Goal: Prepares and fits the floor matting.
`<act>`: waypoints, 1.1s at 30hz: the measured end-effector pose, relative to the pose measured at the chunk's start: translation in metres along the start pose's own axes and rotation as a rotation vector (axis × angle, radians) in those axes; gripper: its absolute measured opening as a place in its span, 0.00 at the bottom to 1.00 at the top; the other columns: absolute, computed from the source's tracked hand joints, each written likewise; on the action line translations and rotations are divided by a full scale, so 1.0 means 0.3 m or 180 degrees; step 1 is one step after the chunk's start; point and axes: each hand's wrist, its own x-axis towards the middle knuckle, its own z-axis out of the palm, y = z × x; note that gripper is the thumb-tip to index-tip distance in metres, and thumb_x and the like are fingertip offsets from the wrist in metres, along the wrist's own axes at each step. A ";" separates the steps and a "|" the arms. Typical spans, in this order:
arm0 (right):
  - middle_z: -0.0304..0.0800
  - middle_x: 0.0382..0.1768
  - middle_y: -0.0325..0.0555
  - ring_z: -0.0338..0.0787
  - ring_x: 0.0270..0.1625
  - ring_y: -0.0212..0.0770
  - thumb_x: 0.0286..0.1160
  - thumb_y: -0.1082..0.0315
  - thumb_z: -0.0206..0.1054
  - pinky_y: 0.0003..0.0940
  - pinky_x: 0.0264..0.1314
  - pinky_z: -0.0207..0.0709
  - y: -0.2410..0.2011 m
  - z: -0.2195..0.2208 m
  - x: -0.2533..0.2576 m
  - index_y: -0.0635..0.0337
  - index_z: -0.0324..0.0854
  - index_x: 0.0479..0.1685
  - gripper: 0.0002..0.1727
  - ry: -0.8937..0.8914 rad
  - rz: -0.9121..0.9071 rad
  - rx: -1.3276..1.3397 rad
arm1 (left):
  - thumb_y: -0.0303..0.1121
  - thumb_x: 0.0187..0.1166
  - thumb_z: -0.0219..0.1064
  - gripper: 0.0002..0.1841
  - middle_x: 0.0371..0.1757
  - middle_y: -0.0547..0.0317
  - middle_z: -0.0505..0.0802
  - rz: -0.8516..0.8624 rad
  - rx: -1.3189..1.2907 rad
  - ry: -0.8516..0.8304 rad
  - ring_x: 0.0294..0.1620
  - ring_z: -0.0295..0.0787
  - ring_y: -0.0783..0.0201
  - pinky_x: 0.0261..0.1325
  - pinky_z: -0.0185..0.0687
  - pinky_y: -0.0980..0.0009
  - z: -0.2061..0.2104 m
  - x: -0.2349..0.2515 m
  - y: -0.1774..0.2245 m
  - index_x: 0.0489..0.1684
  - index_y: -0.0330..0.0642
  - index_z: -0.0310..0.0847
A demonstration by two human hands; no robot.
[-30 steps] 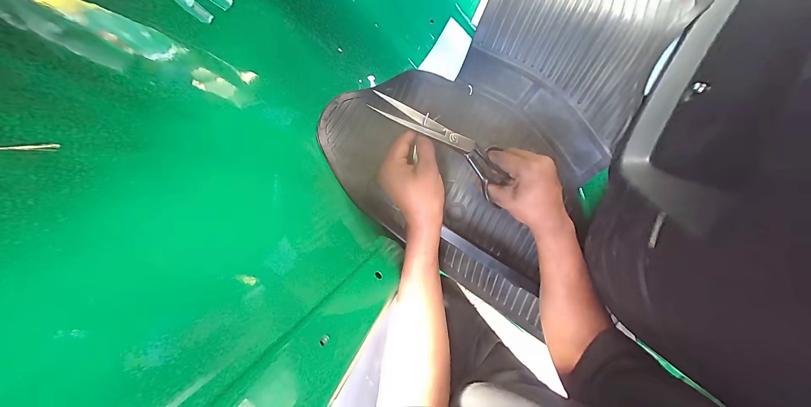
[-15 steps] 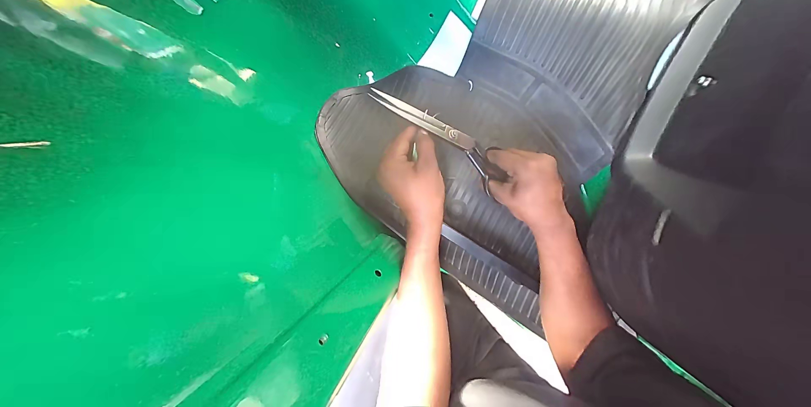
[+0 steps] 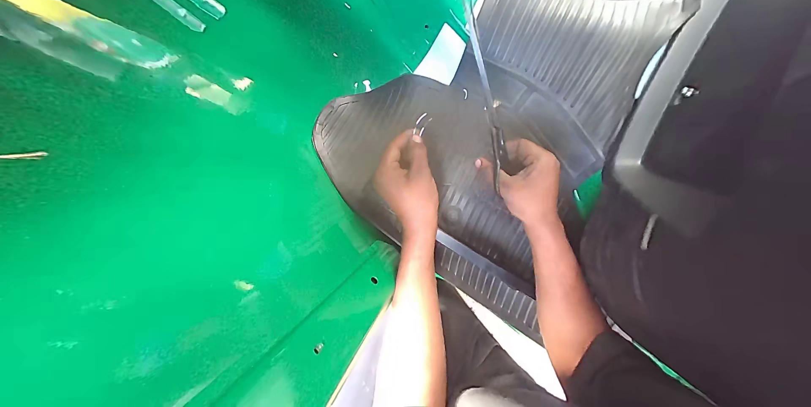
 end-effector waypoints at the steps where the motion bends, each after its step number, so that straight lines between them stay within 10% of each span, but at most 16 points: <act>1: 0.86 0.24 0.34 0.82 0.22 0.32 0.61 0.52 0.83 0.37 0.24 0.78 -0.003 -0.003 0.000 0.50 0.87 0.40 0.16 -0.0018 0.0140 -0.0326 | 0.36 0.88 0.63 0.11 0.45 0.59 0.94 -0.0037 -0.0059 -0.0028 0.40 0.93 0.66 0.46 0.92 0.65 -0.001 0.000 0.001 0.57 0.44 0.88; 5: 0.88 0.26 0.45 0.88 0.30 0.50 0.63 0.48 0.80 0.60 0.31 0.78 -0.021 0.009 0.010 0.51 0.89 0.39 0.17 -0.0412 0.0703 -0.1359 | 0.37 0.90 0.60 0.12 0.43 0.58 0.94 -0.0167 -0.0188 -0.0042 0.40 0.93 0.64 0.46 0.93 0.64 0.001 0.002 0.005 0.57 0.43 0.88; 11: 0.89 0.29 0.49 0.89 0.34 0.55 0.63 0.48 0.82 0.63 0.33 0.79 -0.038 0.010 0.017 0.53 0.88 0.40 0.20 -0.0625 0.0799 -0.1542 | 0.39 0.91 0.60 0.13 0.44 0.57 0.94 -0.0327 -0.0441 -0.0083 0.39 0.94 0.62 0.44 0.93 0.64 0.000 0.000 0.008 0.57 0.43 0.88; 19: 0.88 0.27 0.44 0.89 0.30 0.48 0.66 0.55 0.77 0.57 0.30 0.80 -0.020 -0.009 0.011 0.52 0.89 0.38 0.11 -0.0596 0.0347 -0.1385 | 0.33 0.91 0.56 0.12 0.37 0.54 0.92 -0.0670 -0.1566 -0.0438 0.26 0.90 0.63 0.29 0.91 0.68 -0.007 -0.012 0.026 0.53 0.38 0.85; 28: 0.92 0.55 0.49 0.93 0.51 0.46 0.67 0.65 0.77 0.49 0.51 0.88 -0.002 0.006 -0.010 0.54 0.92 0.48 0.11 -0.0059 -0.0427 -0.1029 | 0.35 0.88 0.51 0.14 0.25 0.59 0.85 -0.1040 -0.2742 -0.1012 0.15 0.79 0.70 0.18 0.80 0.75 -0.016 -0.023 0.011 0.42 0.41 0.84; 33: 0.93 0.44 0.45 0.92 0.41 0.35 0.80 0.70 0.68 0.31 0.45 0.92 -0.037 -0.002 -0.006 0.64 0.90 0.46 0.07 0.0213 -0.0950 0.1313 | 0.32 0.86 0.53 0.14 0.27 0.56 0.89 -0.1068 -0.2522 -0.1470 0.16 0.83 0.69 0.18 0.82 0.74 -0.007 -0.027 0.016 0.43 0.37 0.86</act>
